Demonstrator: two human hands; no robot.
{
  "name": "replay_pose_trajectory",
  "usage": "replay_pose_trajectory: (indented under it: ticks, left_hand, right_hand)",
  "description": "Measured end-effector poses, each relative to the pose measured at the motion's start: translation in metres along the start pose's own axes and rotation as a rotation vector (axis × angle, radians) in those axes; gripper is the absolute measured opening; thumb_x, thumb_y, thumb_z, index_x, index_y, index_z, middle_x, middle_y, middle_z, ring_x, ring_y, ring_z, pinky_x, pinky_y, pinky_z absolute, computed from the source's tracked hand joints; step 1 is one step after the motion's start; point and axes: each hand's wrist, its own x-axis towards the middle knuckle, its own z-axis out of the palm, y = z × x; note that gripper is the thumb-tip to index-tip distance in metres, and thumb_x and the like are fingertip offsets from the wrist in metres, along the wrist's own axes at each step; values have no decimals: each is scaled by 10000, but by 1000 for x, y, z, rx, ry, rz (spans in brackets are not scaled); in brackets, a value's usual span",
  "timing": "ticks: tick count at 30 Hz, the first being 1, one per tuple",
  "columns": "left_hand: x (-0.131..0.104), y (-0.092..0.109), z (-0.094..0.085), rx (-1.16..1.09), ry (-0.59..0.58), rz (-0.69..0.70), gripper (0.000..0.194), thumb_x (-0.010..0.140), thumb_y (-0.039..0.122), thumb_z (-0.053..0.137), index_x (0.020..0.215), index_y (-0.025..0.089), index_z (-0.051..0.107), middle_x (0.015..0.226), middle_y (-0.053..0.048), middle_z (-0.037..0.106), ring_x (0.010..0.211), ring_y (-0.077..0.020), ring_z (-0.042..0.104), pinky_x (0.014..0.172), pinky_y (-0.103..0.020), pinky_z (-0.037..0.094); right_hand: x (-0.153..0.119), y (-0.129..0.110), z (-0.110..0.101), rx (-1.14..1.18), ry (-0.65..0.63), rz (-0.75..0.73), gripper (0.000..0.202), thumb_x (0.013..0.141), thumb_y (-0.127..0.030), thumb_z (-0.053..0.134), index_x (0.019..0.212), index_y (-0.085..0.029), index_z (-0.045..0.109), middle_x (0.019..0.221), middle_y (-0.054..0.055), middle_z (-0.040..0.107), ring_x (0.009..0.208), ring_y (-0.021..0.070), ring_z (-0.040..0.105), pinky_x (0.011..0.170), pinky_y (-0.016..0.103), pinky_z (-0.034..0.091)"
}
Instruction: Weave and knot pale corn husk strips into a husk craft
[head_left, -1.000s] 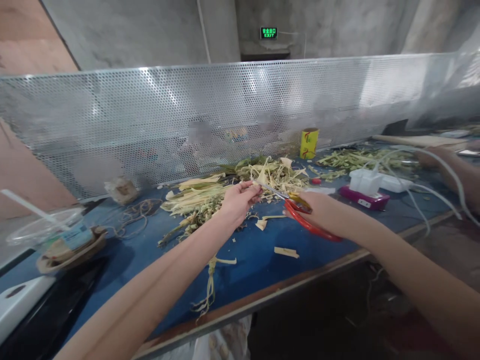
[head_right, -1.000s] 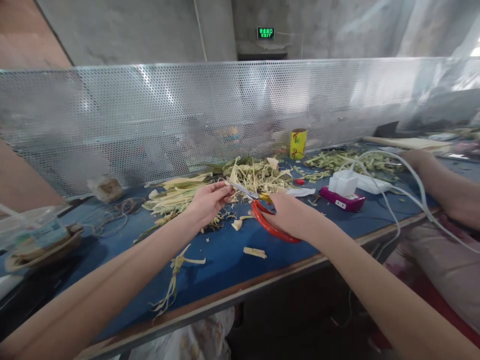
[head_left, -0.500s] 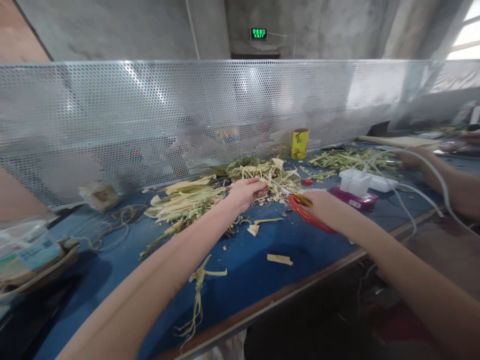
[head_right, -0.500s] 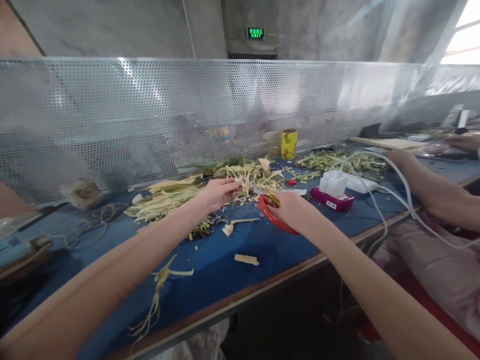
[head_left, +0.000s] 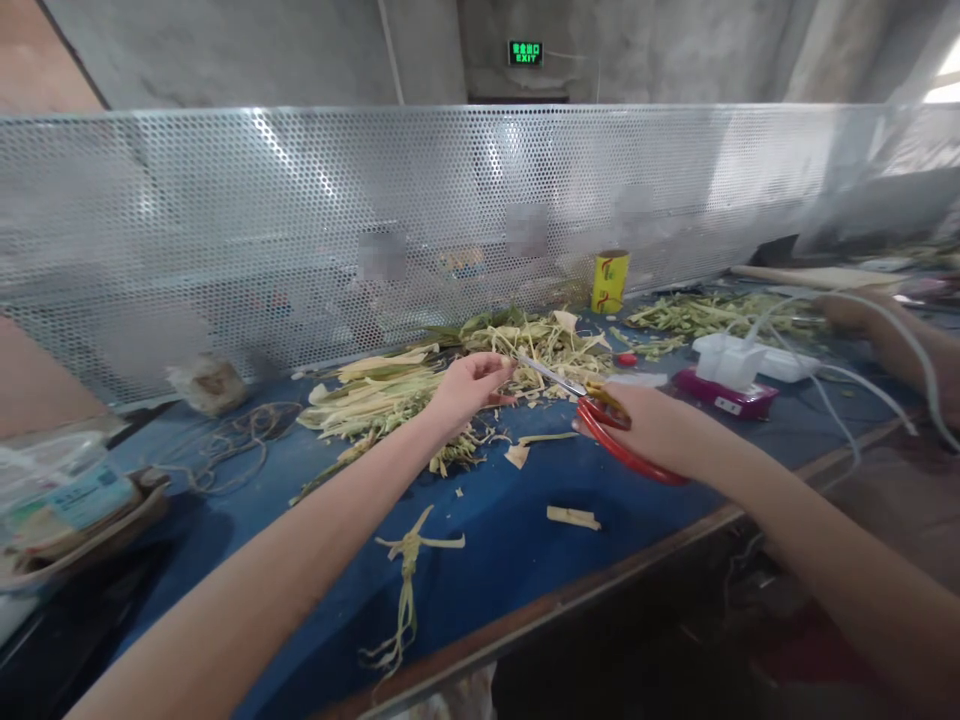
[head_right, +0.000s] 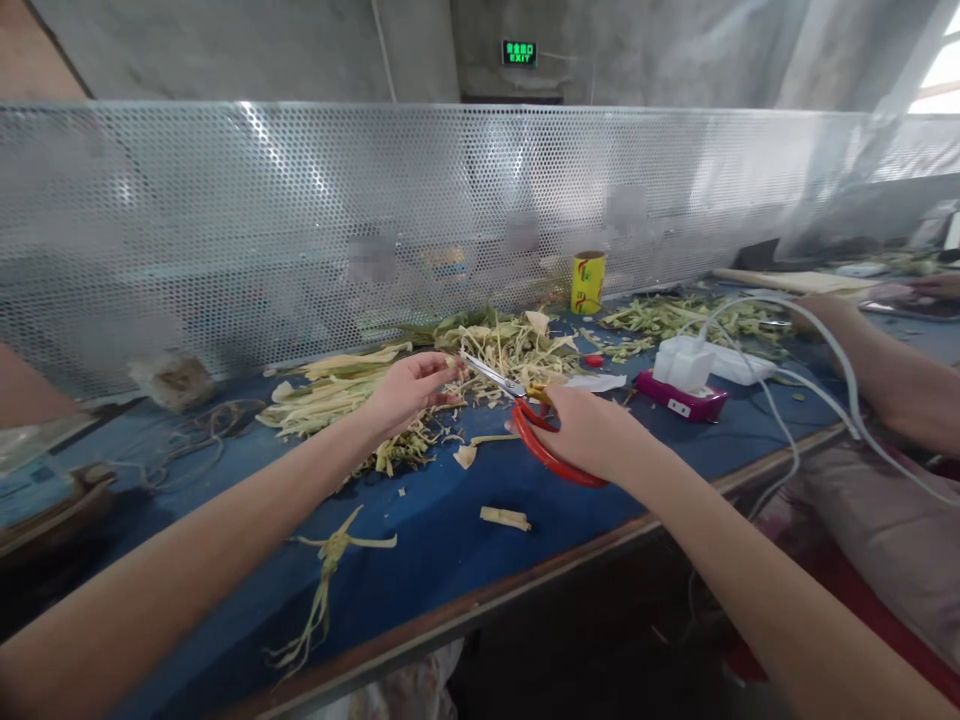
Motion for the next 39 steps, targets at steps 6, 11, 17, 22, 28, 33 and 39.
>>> replay_pose_trajectory:
  ticks: [6,11,17,22,28,33,39]
  left_hand:
    - [-8,5,-5,81,16,103,267,666,189,646,898,116,535,749,-45,642,740,-140,600,603,-249,493]
    - [-10,8,-9,206,47,186,557,634,168,676,1100,131,374,671,9,613,583,-107,559,566,-257,476]
    - [-12,10,-9,475,6,294,579,668,197,640,1149,140,322,735,0,623,672,-113,576,661,-252,451]
    - [-14,17,-2,512,0,267,574,668,168,623,1157,133,323,724,7,619,689,-122,591,702,-260,438]
    - [-12,18,4,540,-19,259,602,667,187,622,1182,120,317,742,-11,625,681,-132,592,697,-275,440]
    - [-8,17,7,560,-68,284,612,673,210,618,1193,127,307,745,-14,631,610,-122,580,647,-271,445]
    - [8,13,14,523,-66,281,611,650,228,653,1164,141,336,730,-5,631,586,-111,580,651,-272,438]
  right_hand:
    - [-3,-9,2,12,23,-22,417,733,-612,391,694,-200,441,671,38,575,537,162,531,475,244,344]
    - [-6,-12,0,9,20,-36,384,725,-582,430,697,-199,439,688,35,575,547,163,535,492,247,345]
    - [-11,-14,-2,46,-4,-11,401,718,-600,438,695,-201,459,668,36,582,522,158,530,475,240,339]
    - [-13,-8,1,105,-23,-5,427,740,-617,400,714,-197,474,687,45,604,555,165,556,519,246,372]
    - [-14,-1,2,104,-52,33,406,725,-604,436,704,-201,475,663,39,606,557,174,565,511,245,376]
    - [-15,3,-2,89,-32,38,440,727,-630,410,674,-200,490,654,40,617,556,175,576,520,244,371]
    - [-10,10,-7,89,-4,50,436,784,-581,360,716,-199,561,729,68,656,636,186,606,554,242,385]
